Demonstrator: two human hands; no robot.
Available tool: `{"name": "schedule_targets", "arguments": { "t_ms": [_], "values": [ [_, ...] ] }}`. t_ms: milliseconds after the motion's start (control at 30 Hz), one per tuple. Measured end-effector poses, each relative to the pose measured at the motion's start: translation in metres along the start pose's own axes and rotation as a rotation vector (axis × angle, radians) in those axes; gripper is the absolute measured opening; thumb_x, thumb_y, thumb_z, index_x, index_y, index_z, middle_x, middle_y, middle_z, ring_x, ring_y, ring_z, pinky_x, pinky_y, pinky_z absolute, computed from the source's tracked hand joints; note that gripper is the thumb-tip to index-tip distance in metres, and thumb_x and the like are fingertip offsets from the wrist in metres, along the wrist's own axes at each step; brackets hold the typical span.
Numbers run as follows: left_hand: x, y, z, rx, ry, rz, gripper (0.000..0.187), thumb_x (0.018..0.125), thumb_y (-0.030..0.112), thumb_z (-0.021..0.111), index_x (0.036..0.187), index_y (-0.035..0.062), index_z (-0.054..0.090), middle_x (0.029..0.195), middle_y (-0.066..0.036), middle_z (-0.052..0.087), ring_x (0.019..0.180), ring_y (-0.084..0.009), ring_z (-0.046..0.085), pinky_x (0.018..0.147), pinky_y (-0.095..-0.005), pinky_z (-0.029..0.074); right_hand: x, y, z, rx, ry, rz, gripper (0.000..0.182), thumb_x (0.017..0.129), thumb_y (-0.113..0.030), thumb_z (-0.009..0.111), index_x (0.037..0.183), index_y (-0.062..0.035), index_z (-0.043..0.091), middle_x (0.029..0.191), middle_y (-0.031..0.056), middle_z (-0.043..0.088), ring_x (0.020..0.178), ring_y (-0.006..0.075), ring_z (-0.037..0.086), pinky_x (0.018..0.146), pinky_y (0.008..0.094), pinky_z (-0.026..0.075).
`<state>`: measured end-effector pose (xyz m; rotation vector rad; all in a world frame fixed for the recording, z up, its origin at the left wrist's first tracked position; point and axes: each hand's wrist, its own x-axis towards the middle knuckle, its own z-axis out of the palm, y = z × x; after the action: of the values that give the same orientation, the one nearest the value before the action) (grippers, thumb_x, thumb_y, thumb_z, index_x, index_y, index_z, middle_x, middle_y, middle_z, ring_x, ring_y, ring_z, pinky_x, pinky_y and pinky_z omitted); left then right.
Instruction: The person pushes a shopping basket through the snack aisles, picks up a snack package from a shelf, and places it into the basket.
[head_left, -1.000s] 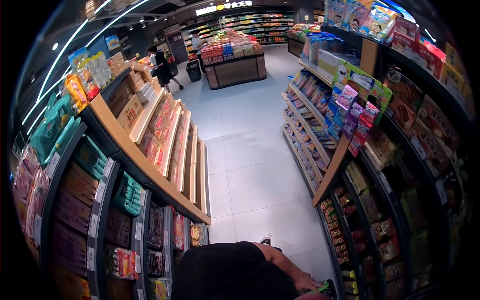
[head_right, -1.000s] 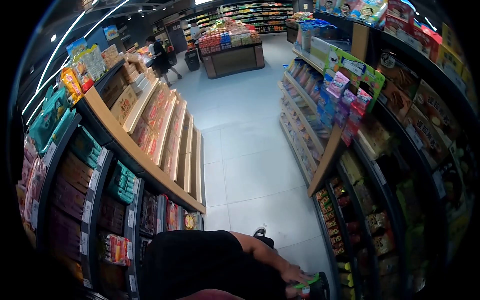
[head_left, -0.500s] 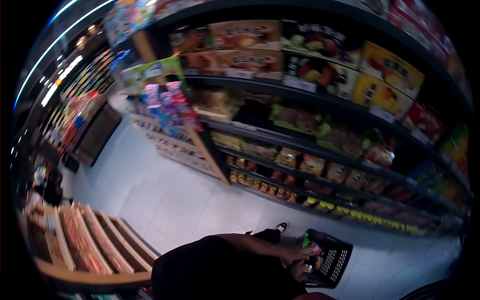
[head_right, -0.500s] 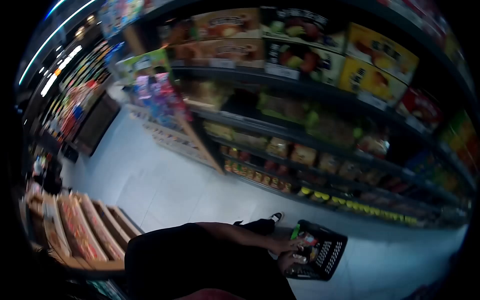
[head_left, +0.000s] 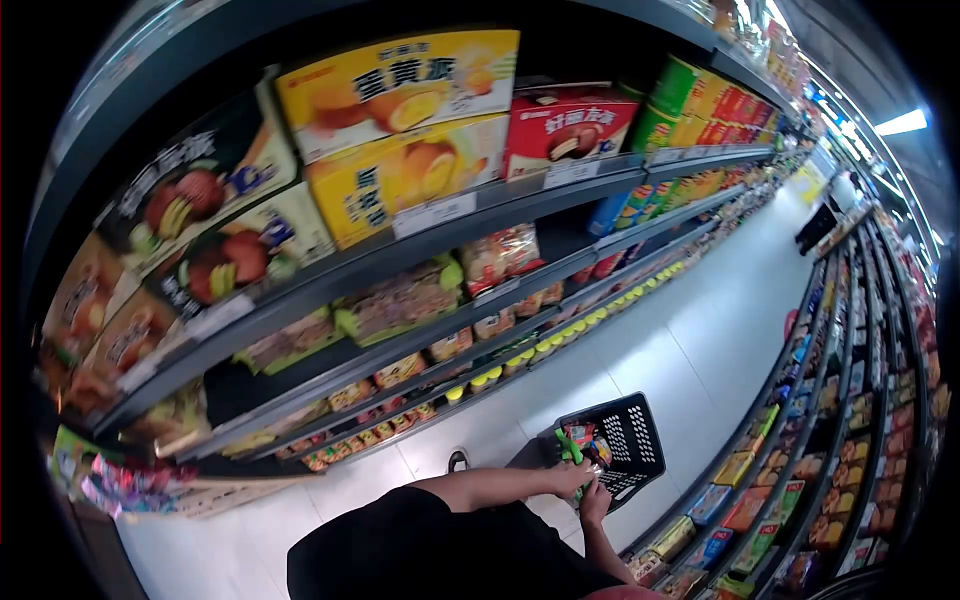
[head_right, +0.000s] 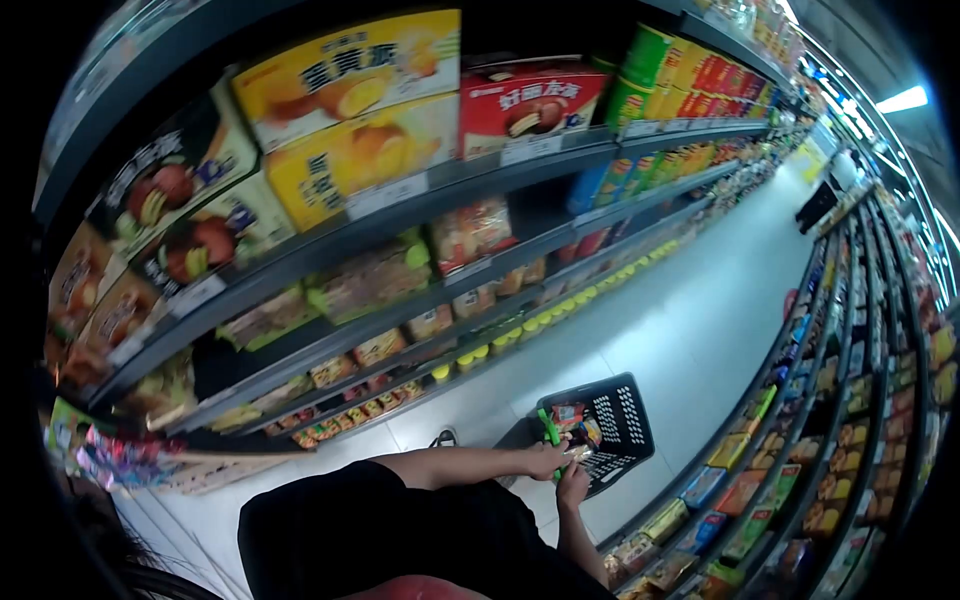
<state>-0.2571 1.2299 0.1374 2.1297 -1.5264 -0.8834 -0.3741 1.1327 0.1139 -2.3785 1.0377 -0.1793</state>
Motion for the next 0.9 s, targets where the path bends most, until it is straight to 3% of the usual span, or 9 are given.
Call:
{"name": "schedule_targets", "arguments": {
  "t_ms": [133,233,400,533,600,667,800,900],
  "values": [
    [0.008,0.008,-0.013,0.048,-0.117,-0.015,0.062,0.076,0.012,0.067,0.133,0.0143,0.042,0.133,-0.021,0.035,0.106,-0.0443,0.058,0.083,-0.0505,0.05,0.0,-0.002,-0.004,0.014,0.045,0.136,0.046,0.096,-0.032,0.043,0.084,0.0055,0.066,0.082,0.0284,0.063,0.081,0.0442,0.062,0.072,0.0514,0.045],
    [0.013,0.005,-0.012,0.068,-0.147,0.003,0.06,0.077,0.01,0.065,0.132,0.0175,0.043,0.136,-0.022,0.033,0.105,-0.0438,0.059,0.081,-0.056,0.049,-0.003,-0.004,-0.007,0.059,0.091,0.186,0.043,0.092,-0.033,0.048,0.082,0.0041,0.067,0.075,0.0265,0.063,0.074,0.0416,0.064,0.069,0.0488,0.047],
    [0.04,0.003,-0.01,0.085,-0.214,0.049,0.064,0.074,0.009,0.066,0.133,0.015,0.041,0.133,-0.023,0.035,0.101,-0.0441,0.061,0.077,-0.0565,0.05,0.018,0.008,-0.01,-0.006,0.21,0.103,0.038,0.088,-0.033,0.053,0.074,0.0001,0.065,0.07,0.0266,0.061,0.068,0.0443,0.061,0.062,0.0518,0.047],
    [0.071,0.017,-0.024,0.043,-0.197,0.067,0.071,0.072,0.009,0.067,0.136,0.0148,0.037,0.133,-0.024,0.035,0.103,-0.0451,0.06,0.08,-0.0559,0.05,0.054,0.02,-0.037,-0.023,0.185,0.181,0.038,0.086,-0.034,0.054,0.072,-0.0012,0.064,0.069,0.0261,0.061,0.067,0.0444,0.061,0.062,0.0534,0.047],
    [0.097,0.025,-0.03,0.039,-0.234,0.089,0.073,0.073,0.007,0.066,0.138,0.0159,0.035,0.134,-0.024,0.034,0.104,-0.0453,0.059,0.083,-0.0544,0.049,0.076,0.039,-0.048,-0.072,0.188,0.126,0.029,0.084,-0.03,0.056,0.073,-0.0051,0.063,0.068,0.0218,0.061,0.067,0.0414,0.061,0.061,0.0524,0.046],
    [0.131,0.036,-0.033,0.062,-0.151,0.056,0.065,0.075,0.018,0.069,0.132,0.0122,0.039,0.129,-0.024,0.038,0.102,-0.0438,0.059,0.08,-0.056,0.05,0.107,0.066,-0.058,-0.06,0.191,0.122,0.028,0.082,-0.032,0.058,0.071,-0.0063,0.064,0.067,0.0195,0.062,0.068,0.0399,0.062,0.06,0.0511,0.047],
    [0.213,0.032,-0.036,0.072,-0.11,0.048,0.065,0.077,0.017,0.065,0.136,0.011,0.037,0.136,-0.027,0.034,0.104,-0.046,0.057,0.087,-0.0527,0.049,0.18,0.092,-0.089,-0.103,0.124,0.118,0.038,0.08,-0.04,0.056,0.074,-0.0051,0.068,0.07,0.0203,0.064,0.066,0.0387,0.064,0.059,0.0501,0.05],
    [0.266,0.016,-0.047,-0.035,0.035,0.216,0.053,0.079,0.018,0.062,0.128,0.0067,0.045,0.127,-0.025,0.046,0.1,-0.0424,0.059,0.084,-0.0487,0.05,0.231,0.108,-0.109,-0.022,-0.051,0.213,0.051,0.085,-0.05,0.05,0.082,-0.0038,0.07,0.079,0.0211,0.067,0.075,0.0402,0.066,0.067,0.0505,0.052]
  ]
}}
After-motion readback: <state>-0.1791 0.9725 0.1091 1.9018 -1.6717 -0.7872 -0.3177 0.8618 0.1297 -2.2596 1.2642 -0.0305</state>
